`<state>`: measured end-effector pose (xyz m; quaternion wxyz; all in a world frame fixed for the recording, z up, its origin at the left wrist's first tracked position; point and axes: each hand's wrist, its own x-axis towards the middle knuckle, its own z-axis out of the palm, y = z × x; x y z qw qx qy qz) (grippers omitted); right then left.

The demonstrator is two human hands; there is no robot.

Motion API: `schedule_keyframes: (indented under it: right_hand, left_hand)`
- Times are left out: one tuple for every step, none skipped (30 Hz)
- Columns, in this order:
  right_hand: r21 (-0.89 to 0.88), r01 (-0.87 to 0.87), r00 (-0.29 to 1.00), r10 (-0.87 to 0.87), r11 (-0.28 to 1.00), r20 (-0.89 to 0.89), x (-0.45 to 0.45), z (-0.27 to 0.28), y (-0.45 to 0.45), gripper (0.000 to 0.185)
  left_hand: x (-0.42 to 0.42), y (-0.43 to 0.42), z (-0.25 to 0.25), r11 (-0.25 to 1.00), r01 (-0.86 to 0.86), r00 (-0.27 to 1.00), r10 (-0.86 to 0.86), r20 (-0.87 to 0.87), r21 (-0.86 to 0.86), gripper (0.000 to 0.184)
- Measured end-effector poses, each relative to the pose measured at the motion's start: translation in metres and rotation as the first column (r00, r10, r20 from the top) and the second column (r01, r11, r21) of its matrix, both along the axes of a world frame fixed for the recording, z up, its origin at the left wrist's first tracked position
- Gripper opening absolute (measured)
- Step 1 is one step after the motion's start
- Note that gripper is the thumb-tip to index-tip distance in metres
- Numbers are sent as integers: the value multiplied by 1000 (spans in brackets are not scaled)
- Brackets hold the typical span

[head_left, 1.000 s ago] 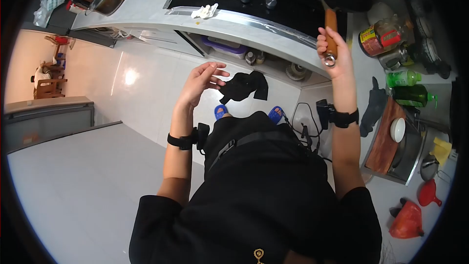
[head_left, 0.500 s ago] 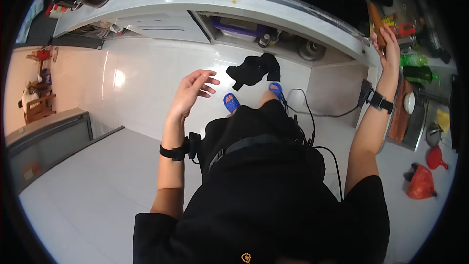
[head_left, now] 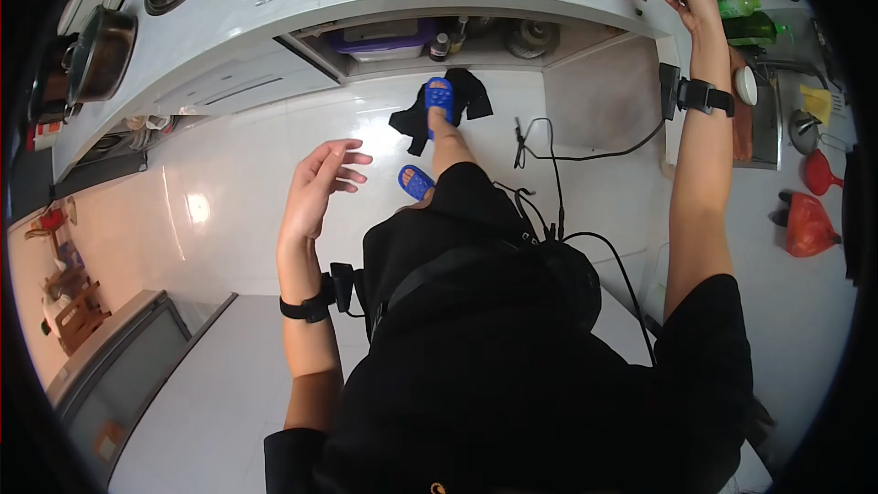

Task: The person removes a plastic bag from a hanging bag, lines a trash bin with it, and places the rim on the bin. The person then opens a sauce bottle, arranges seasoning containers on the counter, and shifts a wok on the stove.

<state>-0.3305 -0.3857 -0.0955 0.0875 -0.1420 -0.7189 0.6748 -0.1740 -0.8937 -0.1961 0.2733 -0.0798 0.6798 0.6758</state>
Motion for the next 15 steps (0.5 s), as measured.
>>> schedule_keyframes:
  right_hand:
    - [13, -13, 1000, 13, 1000, -10, -1, 2, -6, 33]
    - [10, -14, 1000, 14, 1000, -9, -2, 3, -14, 33]
    - [19, 47, 999, -47, 999, -13, 0, 3, -23, 32]
    - [28, 108, 994, -107, 994, -20, 0, 4, -31, 30]
    - [25, 105, 994, -104, 994, -20, -8, -3, -20, 30]
    - [86, 109, 994, -111, 990, 21, -21, -15, 4, 33]
    - [146, 110, 991, -121, 983, 65, -24, -15, 3, 37]
    - [144, 109, 991, -120, 984, 66, -23, -16, 2, 37]
    - [138, 123, 989, -132, 983, 60, -20, -17, 1, 36]
    - [134, 135, 988, -144, 982, 53, -18, -14, -5, 36]
    - [134, 132, 989, -140, 982, 52, -19, -13, -6, 36]
    - [124, 110, 992, -118, 986, 53, -19, -14, -4, 39]
    - [115, 90, 994, -97, 989, 54, -19, -14, -5, 41]
    - [115, 90, 994, -97, 989, 53, -19, -14, -6, 41]
    - [110, 92, 993, -99, 990, 64, -19, -14, -7, 42]
  left_hand:
    - [2, -6, 0, 1000, -17, 1000, 17, 19, -16, 36]
    - [5, -12, -2, 999, -37, 999, 38, 39, -32, 36]
    - [9, -19, -3, 998, -42, 998, 43, 43, -36, 36]
    - [12, -26, -4, 998, -53, 996, 56, 64, -44, 37]
    - [13, -32, -5, 997, -62, 994, 66, 82, -50, 37]
    - [13, -36, -4, 997, -63, 994, 68, 81, -53, 37]
    - [14, -40, -3, 995, -81, 992, 86, 89, -63, 37]
    - [16, -45, -2, 992, -98, 990, 105, 97, -73, 37]
    - [16, -48, -1, 992, -99, 990, 106, 96, -75, 37]
    - [17, -51, -1, 991, -121, 988, 126, 92, -60, 37]
    - [18, -54, -1, 989, -143, 985, 146, 90, -44, 37]
    - [17, -57, -1, 988, -146, 985, 150, 88, -43, 37]
    - [17, -58, -3, 987, -156, 984, 157, 88, -27, 38]
    - [17, -58, -4, 987, -163, 983, 164, 87, -11, 38]
    - [15, -58, -6, 987, -162, 983, 163, 86, -10, 38]
